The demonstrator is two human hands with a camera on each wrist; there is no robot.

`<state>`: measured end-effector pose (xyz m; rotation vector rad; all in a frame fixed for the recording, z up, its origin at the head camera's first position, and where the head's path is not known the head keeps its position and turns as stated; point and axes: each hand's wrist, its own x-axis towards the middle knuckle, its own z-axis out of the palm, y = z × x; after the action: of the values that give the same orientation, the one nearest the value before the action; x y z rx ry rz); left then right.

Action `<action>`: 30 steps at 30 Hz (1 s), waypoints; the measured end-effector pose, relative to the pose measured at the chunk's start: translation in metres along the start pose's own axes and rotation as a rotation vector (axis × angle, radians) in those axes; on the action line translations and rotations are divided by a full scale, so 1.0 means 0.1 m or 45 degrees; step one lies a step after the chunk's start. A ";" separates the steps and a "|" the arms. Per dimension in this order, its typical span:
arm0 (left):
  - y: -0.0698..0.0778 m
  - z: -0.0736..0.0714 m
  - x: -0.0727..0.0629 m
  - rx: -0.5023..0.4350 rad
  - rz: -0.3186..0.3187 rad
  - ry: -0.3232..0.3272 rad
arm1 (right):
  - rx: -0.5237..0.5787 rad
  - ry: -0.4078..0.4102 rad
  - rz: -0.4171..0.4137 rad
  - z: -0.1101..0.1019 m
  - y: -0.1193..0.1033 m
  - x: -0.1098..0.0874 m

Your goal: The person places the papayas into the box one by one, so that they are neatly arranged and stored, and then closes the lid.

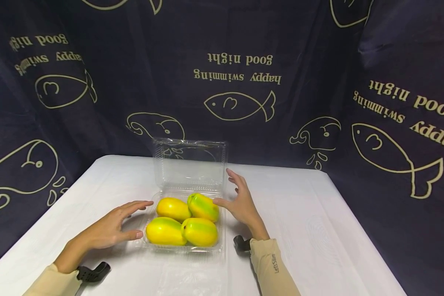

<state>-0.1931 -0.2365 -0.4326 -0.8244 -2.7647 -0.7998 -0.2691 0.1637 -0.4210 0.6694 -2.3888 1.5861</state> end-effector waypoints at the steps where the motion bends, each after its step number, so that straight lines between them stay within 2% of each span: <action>1: 0.00 0.00 0.00 -0.005 -0.002 -0.001 | 0.009 0.005 0.000 0.00 -0.02 0.00; 6: 0.00 0.00 0.00 -0.033 -0.011 -0.009 | 0.045 0.022 -0.039 -0.02 -0.09 0.01; 14: -0.01 -0.01 0.00 -0.052 0.022 0.008 | 0.080 0.064 -0.065 -0.07 -0.21 -0.01; 18: -0.01 -0.03 0.00 -0.041 0.014 0.017 | 0.126 0.070 -0.136 -0.11 -0.24 -0.01; 23: 0.00 -0.07 0.00 -0.006 0.036 0.054 | 0.145 0.089 -0.242 -0.17 -0.31 -0.02; 30: 0.00 -0.13 0.00 0.023 0.076 0.153 | 0.126 0.099 -0.298 -0.23 -0.42 -0.04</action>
<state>-0.1937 -0.2431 -0.4218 -0.8229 -2.6264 -0.7850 -0.2477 0.1717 -0.3787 0.8554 -2.1011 1.6056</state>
